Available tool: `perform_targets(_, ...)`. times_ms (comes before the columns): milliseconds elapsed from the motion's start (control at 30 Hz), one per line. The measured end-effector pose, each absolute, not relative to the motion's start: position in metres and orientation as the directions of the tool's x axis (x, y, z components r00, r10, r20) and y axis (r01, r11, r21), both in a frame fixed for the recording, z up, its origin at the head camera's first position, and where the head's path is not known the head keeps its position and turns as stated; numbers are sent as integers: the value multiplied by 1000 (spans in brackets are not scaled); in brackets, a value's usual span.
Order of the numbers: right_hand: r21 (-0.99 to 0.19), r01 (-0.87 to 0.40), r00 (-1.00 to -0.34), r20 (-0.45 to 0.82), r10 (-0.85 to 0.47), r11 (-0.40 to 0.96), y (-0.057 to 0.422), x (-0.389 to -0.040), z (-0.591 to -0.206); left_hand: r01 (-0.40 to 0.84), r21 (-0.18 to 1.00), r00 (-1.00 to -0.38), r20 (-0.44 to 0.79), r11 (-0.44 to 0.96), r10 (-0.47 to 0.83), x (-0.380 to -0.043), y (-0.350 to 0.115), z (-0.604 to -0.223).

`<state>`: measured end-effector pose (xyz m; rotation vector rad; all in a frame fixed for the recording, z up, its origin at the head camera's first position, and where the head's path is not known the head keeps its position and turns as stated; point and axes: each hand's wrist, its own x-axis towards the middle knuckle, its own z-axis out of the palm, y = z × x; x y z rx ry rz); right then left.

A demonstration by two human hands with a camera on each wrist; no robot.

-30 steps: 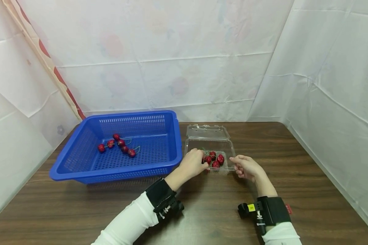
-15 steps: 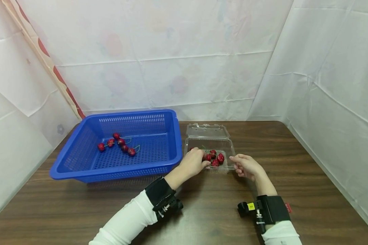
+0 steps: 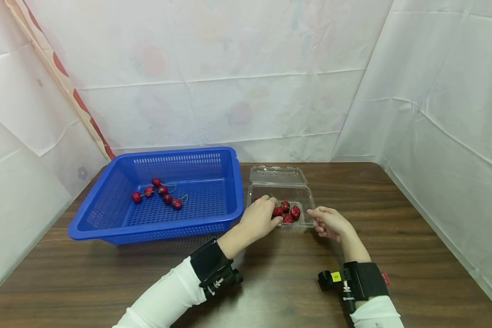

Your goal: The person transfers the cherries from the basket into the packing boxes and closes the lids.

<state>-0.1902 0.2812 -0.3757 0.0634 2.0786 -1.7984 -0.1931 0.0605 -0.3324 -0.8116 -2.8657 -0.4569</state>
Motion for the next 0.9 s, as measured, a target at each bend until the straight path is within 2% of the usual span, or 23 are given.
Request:
perform_targets(333, -944, 279, -923, -315, -222, 176, 281, -189, -374, 562, 264, -825, 251, 784, 507, -184, 51, -315)
perform_targets(600, -946, 277, -922, -311, -230, 169, 281, -189, -373, 578, 224, -806, 307, 784, 507, -180, 39, -301)
perform_targets(900, -944, 286, -919, -319, -232, 165, 283, -189, -374, 567, 196, -814, 281, 800, 509, -178, 17, -286)
